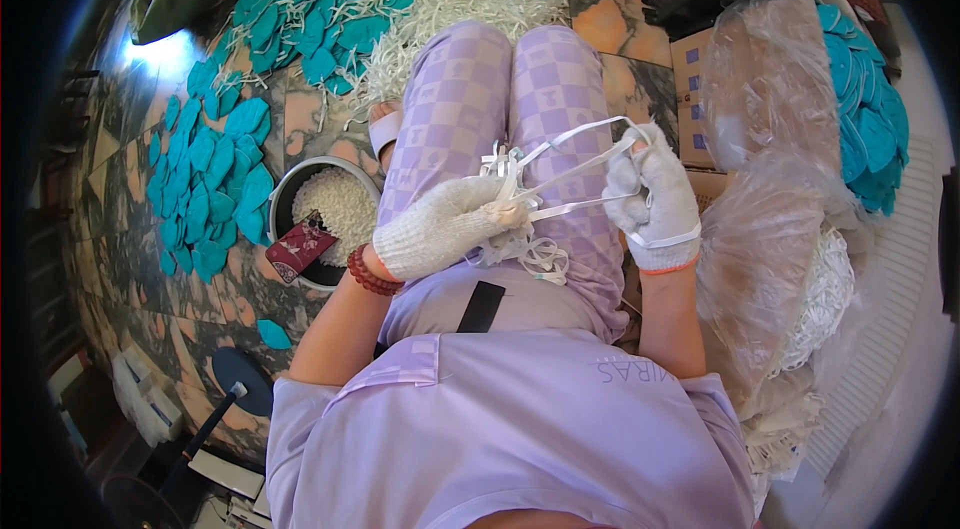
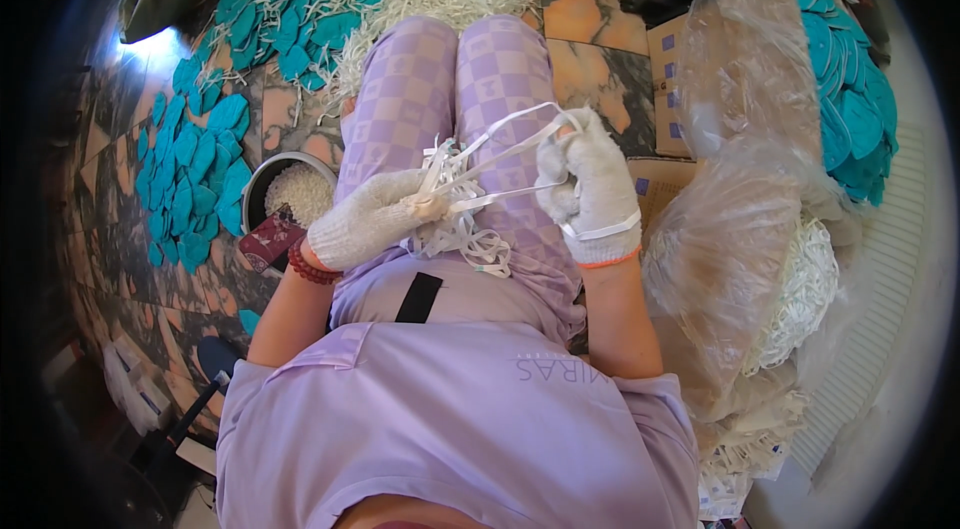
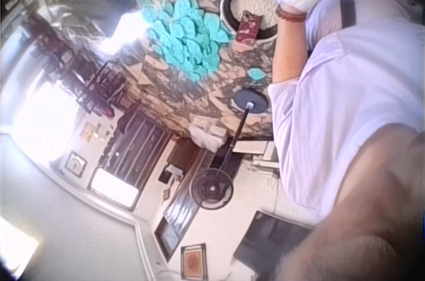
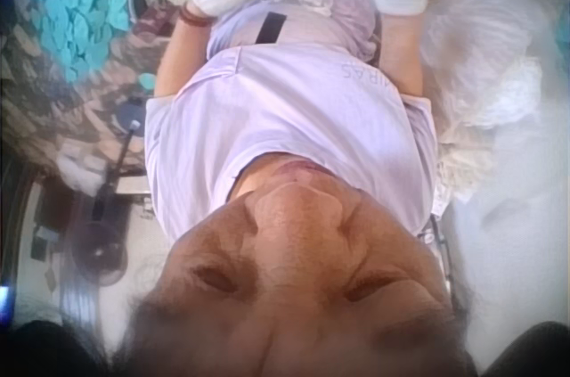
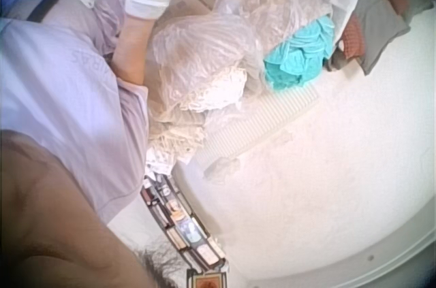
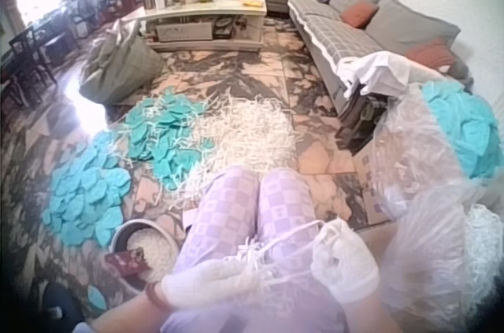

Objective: The person organizes and prepares white elastic straps by hand, pulling them from a pile and organizing them for face mask assembly while seated on the floor.

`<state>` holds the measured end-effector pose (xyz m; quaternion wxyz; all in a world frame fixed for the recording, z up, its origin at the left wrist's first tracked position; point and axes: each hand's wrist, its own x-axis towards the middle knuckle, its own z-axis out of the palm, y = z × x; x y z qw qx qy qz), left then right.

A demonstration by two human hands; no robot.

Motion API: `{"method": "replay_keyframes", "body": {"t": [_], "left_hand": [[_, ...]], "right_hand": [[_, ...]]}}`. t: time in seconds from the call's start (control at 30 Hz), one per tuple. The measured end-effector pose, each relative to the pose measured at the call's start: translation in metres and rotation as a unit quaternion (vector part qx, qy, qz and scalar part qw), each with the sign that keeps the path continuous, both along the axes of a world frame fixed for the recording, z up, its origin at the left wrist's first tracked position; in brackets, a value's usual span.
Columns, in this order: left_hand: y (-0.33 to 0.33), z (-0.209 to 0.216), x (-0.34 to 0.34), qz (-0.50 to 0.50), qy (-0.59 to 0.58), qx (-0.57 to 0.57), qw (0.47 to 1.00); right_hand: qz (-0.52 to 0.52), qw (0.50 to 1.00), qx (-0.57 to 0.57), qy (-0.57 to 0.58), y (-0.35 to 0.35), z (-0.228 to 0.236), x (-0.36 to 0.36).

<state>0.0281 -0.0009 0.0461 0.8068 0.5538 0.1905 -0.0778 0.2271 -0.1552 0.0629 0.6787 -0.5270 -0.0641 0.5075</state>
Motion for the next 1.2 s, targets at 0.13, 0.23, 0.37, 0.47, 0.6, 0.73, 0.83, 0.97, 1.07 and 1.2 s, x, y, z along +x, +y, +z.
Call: {"method": "replay_keyframes", "body": {"t": [0.13, 0.23, 0.37, 0.47, 0.6, 0.73, 0.83, 0.97, 1.07, 1.2], "left_hand": [[0.006, -0.006, -0.008, 0.011, 0.015, 0.030, 0.999], [0.013, -0.017, -0.012, 0.196, 0.039, -0.058, 0.978], [0.009, -0.023, -0.014, 0.286, 0.011, -0.237, 0.928], [-0.006, -0.022, -0.006, 0.257, 0.019, -0.166, 0.952], [-0.024, 0.000, 0.026, 0.141, 0.006, -0.089, 0.986], [-0.034, 0.005, 0.029, 0.115, -0.024, 0.010, 0.993], [-0.026, 0.003, 0.026, 0.062, 0.017, 0.079, 0.995], [-0.031, -0.005, 0.019, 0.046, -0.014, 0.024, 0.999], [-0.024, 0.004, 0.019, -0.070, 0.010, 0.136, 0.988], [-0.026, -0.013, 0.007, -0.090, -0.011, 0.146, 0.985]], "right_hand": [[-0.022, 0.999, -0.023, -0.025, -0.003, 0.000, 0.008], [-0.119, 0.993, 0.020, -0.011, -0.005, 0.004, 0.009], [-0.140, 0.987, -0.001, -0.073, -0.013, 0.005, 0.025], [0.005, 0.975, -0.107, -0.194, -0.001, 0.018, -0.004], [0.041, 0.989, -0.102, -0.097, 0.004, -0.006, -0.032], [0.038, 0.983, -0.126, -0.127, 0.008, -0.006, -0.041], [0.020, 0.980, -0.111, -0.163, -0.002, -0.012, -0.029], [0.018, 0.950, -0.060, -0.304, -0.007, 0.015, -0.016], [0.154, 0.909, 0.050, -0.383, 0.004, 0.022, -0.021], [0.296, 0.915, 0.083, -0.260, 0.017, 0.009, -0.022]]}}
